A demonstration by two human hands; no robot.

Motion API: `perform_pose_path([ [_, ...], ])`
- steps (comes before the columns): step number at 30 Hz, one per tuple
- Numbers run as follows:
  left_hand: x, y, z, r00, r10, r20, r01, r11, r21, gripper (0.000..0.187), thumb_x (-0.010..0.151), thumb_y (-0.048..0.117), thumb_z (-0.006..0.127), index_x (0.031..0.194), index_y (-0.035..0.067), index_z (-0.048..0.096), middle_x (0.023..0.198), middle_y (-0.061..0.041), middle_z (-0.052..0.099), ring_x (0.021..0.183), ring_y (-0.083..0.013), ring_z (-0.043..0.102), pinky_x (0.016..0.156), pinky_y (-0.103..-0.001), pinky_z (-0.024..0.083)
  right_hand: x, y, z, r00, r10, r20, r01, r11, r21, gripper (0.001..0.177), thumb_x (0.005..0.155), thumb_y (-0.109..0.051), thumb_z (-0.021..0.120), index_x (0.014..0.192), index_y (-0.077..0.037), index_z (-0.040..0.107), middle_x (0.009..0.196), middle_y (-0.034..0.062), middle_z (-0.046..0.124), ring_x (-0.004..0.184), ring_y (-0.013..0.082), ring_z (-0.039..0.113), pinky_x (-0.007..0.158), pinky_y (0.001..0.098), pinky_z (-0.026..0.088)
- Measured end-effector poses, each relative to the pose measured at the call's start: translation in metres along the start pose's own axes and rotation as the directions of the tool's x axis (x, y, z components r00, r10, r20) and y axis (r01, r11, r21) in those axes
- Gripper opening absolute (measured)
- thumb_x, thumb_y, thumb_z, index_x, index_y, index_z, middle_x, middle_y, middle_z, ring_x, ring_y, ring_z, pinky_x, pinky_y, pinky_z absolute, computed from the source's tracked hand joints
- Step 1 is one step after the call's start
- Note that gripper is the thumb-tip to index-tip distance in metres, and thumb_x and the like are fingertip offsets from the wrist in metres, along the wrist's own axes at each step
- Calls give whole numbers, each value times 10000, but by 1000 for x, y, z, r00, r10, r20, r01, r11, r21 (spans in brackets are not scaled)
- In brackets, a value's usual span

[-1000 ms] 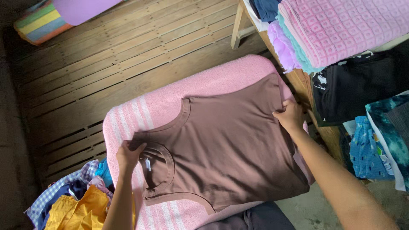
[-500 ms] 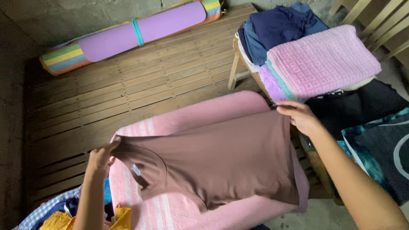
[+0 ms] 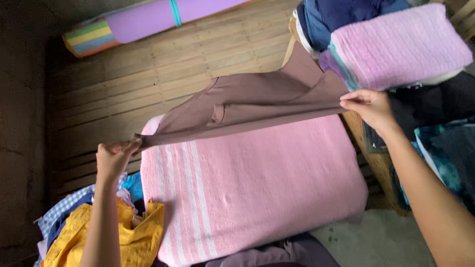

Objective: The person folds a teal tie-dye tank top, a gray striped tank top, and a brown tank top by hand on a cushioned surface and places them into sorted piles.

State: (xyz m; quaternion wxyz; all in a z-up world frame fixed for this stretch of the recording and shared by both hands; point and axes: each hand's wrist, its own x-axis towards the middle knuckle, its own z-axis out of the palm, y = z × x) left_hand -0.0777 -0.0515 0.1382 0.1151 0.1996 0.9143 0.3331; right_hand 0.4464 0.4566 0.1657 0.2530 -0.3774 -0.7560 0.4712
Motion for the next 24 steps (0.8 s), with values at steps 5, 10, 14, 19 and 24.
perform_pose_path([
  [5,-70,-96,85,990,128,55,-139,923,360,416,728,555,872,827,151,880,927,-170,760,1179,-379,524,1084,-595,281,-94,106,46,979,180,-97,-204,895,-396,177,829,-191,852,996,-140,818,885,3,780,733,86,663,719,253,508],
  [10,-106,-142,123,1000,-2,0,2,883,468,499,774,660,820,924,186,844,1204,-204,653,1305,-383,399,1166,-561,273,-156,136,67,983,108,-145,-162,885,-438,194,813,-196,850,1003,-171,815,873,-5,783,647,134,621,650,296,507],
  [14,-125,-131,105,996,90,-5,-76,864,498,420,818,621,813,924,216,851,1315,-171,558,1304,-421,370,1101,-576,341,-169,114,65,979,52,-197,-130,905,-405,188,848,-192,828,1032,-175,793,899,0,774,665,145,621,680,326,507],
  [19,-175,-106,94,1000,12,12,-17,836,548,428,752,512,867,948,138,797,1335,-145,480,1243,-377,394,1055,-542,396,-197,100,71,989,-48,-142,-39,831,-555,272,807,-151,847,1062,-162,754,916,34,735,806,205,630,829,405,483],
  [24,-189,-40,107,986,158,-53,-94,791,604,735,694,435,904,1248,40,625,1281,-207,459,1174,-365,409,932,-522,430,-189,99,76,974,-118,-191,-30,777,-629,451,665,-167,897,1066,-184,693,990,66,615,1051,325,536,918,466,439],
])
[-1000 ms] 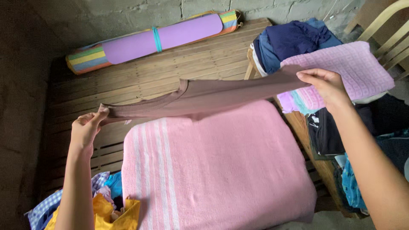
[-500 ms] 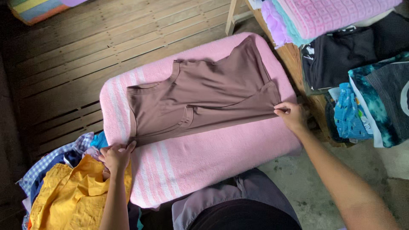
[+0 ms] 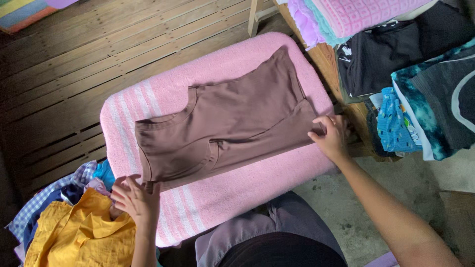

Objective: The person folds a teal tie-dye tank top, a gray striped tank top, and a brown tank top by hand on a cushioned surface and places them into sorted piles.

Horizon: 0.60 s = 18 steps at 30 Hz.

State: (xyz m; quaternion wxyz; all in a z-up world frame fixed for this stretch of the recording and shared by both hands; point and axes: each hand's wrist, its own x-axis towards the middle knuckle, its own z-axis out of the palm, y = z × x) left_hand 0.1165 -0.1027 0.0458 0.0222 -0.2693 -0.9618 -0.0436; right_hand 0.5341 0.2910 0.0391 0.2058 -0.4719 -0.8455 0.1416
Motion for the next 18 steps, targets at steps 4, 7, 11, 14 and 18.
perform_pose_path([
  [4,0,84,1,937,322,-135,-349,864,-364,563,867,343,820,1290,44,600,1193,-169,536,1105,-317,488,971,-479,448,36,-1,4,989,-135,-54,135,991,1,450,837,-132,825,1250,-256,696,1256,62,553,1205,337,506,1027,491,411],
  [7,10,146,17,911,389,-140,-407,783,-471,565,851,328,816,1262,2,602,1150,-204,571,1003,-335,498,870,-458,461,63,-12,14,978,-208,21,210,974,-90,447,813,-150,834,1224,-277,712,1284,46,567,1214,328,502,1008,516,376],
  [11,17,189,40,939,338,-66,-324,800,-505,389,793,325,859,1037,82,679,1020,-170,620,980,-363,524,878,-472,472,85,-19,25,966,-213,145,239,951,-197,301,750,-220,855,1009,-265,708,1315,20,562,1259,318,456,1003,528,357],
  [14,20,186,50,979,200,-26,-166,728,-665,311,884,277,812,1056,74,652,1036,-113,666,1025,-318,580,914,-446,488,82,-19,28,975,-140,171,176,960,-216,212,845,-234,835,1001,-256,694,1372,-5,545,1311,285,447,1060,512,355],
  [18,15,180,39,971,239,6,-207,854,-477,453,902,392,746,1179,64,602,1152,-119,615,1095,-316,534,976,-475,446,63,-35,18,960,-263,98,280,919,-276,371,879,-210,799,1221,-184,658,1494,92,464,1376,300,432,1084,532,330],
])
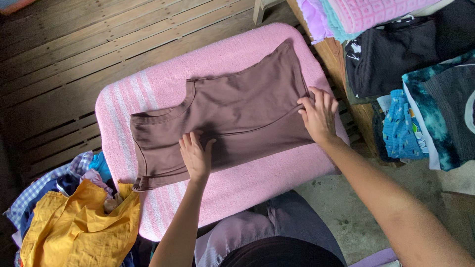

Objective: The person folds a teal tie-dye tank top, a gray striped tank top, and a brown tank top by hand on a cushioned surface and places them into sorted piles.

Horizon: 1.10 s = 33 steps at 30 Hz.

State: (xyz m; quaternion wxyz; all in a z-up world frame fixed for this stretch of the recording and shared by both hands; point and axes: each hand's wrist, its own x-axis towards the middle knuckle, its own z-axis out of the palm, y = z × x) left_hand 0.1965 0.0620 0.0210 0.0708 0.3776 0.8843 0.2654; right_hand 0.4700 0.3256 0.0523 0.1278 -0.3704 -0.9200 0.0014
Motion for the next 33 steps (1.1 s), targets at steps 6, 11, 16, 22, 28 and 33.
perform_pose_path([
  [6,-18,32,-4,845,484,228,-531,811,246,784,980,559,522,1612,140,320,1680,-85,293,1556,-268,243,1253,-547,184,-33,-65,-5,934,-265,241,186,934,306,860,937,-495,579,1608,-58,267,1696,137,214,1576,304,182,1257,565,125],
  [11,7,57,-16,836,246,491,-379,906,191,974,869,650,541,1633,157,190,1715,-88,105,1531,-293,83,1180,-652,42,0,-48,6,954,-257,152,220,950,220,858,897,-501,603,1568,-91,260,1643,156,207,1509,337,187,1188,599,137],
  [16,115,41,3,967,233,102,-250,943,220,785,963,286,654,1631,135,271,1712,-141,138,1560,-388,122,1210,-666,177,102,11,21,984,-154,88,133,969,207,706,951,-212,635,1588,-105,350,1675,140,285,1533,356,268,1217,538,236],
  [22,212,10,11,973,134,187,-158,980,122,604,785,61,759,1357,107,570,1468,-212,409,1307,-441,383,1077,-534,410,198,40,41,927,-376,12,369,914,169,626,838,-83,716,1440,-90,546,1518,80,526,1442,315,427,1186,502,324],
  [28,223,0,14,968,219,123,-246,920,305,284,706,68,799,962,87,678,1153,-157,589,1106,-354,525,915,-483,505,210,32,69,979,-185,81,163,961,223,393,769,-114,829,1122,-102,655,1062,64,696,1095,304,608,1000,477,435],
  [33,205,-8,-9,963,265,-54,-269,959,-92,150,856,-27,732,962,55,662,914,-106,678,852,-271,637,766,-404,524,208,47,44,983,-140,-121,182,854,487,212,806,-19,814,953,-94,680,983,103,655,1026,311,607,893,426,489],
])
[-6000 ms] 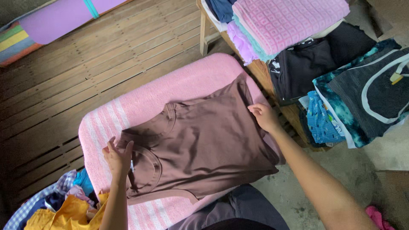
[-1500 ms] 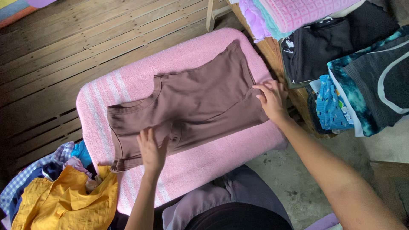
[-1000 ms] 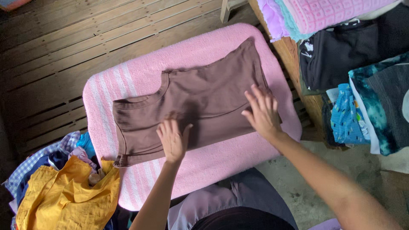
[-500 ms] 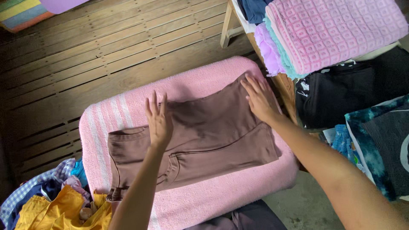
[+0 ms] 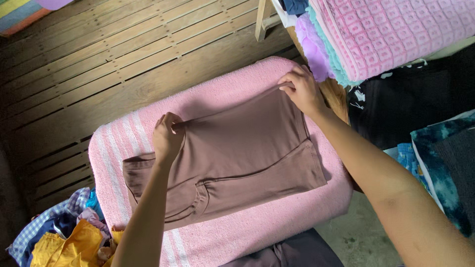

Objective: The person folds a teal tie-dye tank top, a gray striped tank top, and a brown tank top by hand on a cushioned surface and places them into sorted piles.

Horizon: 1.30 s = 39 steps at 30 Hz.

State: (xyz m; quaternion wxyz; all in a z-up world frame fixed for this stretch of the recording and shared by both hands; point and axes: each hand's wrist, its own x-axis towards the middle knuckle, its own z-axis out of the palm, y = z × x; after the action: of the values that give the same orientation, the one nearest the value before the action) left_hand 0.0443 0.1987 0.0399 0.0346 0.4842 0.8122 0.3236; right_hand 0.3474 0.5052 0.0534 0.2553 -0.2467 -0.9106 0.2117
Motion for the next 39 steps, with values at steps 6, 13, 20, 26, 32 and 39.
perform_pose_path([
  [6,-68,26,-33,991,96,95,-93,995,-38,152,865,-91,709,907,55,701,912,-65,690,772,-174,640,652,-304,564,-89,-61,-69,994,64,89,-65,998,5,232,810,39,730,928,-84,572,1024,40,625,1016,254,637,863,387,520],
  [13,-163,52,-36,958,123,258,-109,992,-67,274,799,-109,621,970,72,735,990,-90,673,945,-242,656,832,-364,610,-184,-101,-76,950,222,218,-198,972,-123,273,755,-158,805,961,-92,639,962,96,587,1000,309,592,884,441,482],
  [20,-172,61,-65,991,27,131,-26,1000,-14,376,826,-59,600,1154,96,699,1139,-147,632,1060,-331,610,951,-474,520,-212,-99,-26,914,383,-133,-404,888,-219,521,841,-307,793,1193,27,605,1126,178,591,1087,384,552,960,496,469],
  [26,-118,-31,-92,976,-60,-208,99,979,178,671,749,114,764,1374,52,530,1400,-208,499,1284,-430,448,1054,-598,323,-210,-45,0,698,706,120,-618,678,-397,654,763,-427,872,1151,34,617,1026,257,705,1024,439,666,856,521,545],
  [32,-109,-114,-106,953,-260,158,177,896,408,232,901,175,760,1092,307,755,1152,89,697,1215,-164,594,1175,-510,316,-226,17,19,682,683,262,-557,717,-419,560,777,-461,813,1137,-42,724,1085,234,742,1041,412,697,901,500,556],
  [39,-158,-121,-135,975,-210,66,183,940,288,225,808,183,773,991,312,794,1299,10,594,1296,-294,470,1034,-538,374,-202,-18,-23,730,580,361,-683,632,366,724,841,-219,804,1423,-44,410,1260,136,625,1132,264,614,879,353,515],
])
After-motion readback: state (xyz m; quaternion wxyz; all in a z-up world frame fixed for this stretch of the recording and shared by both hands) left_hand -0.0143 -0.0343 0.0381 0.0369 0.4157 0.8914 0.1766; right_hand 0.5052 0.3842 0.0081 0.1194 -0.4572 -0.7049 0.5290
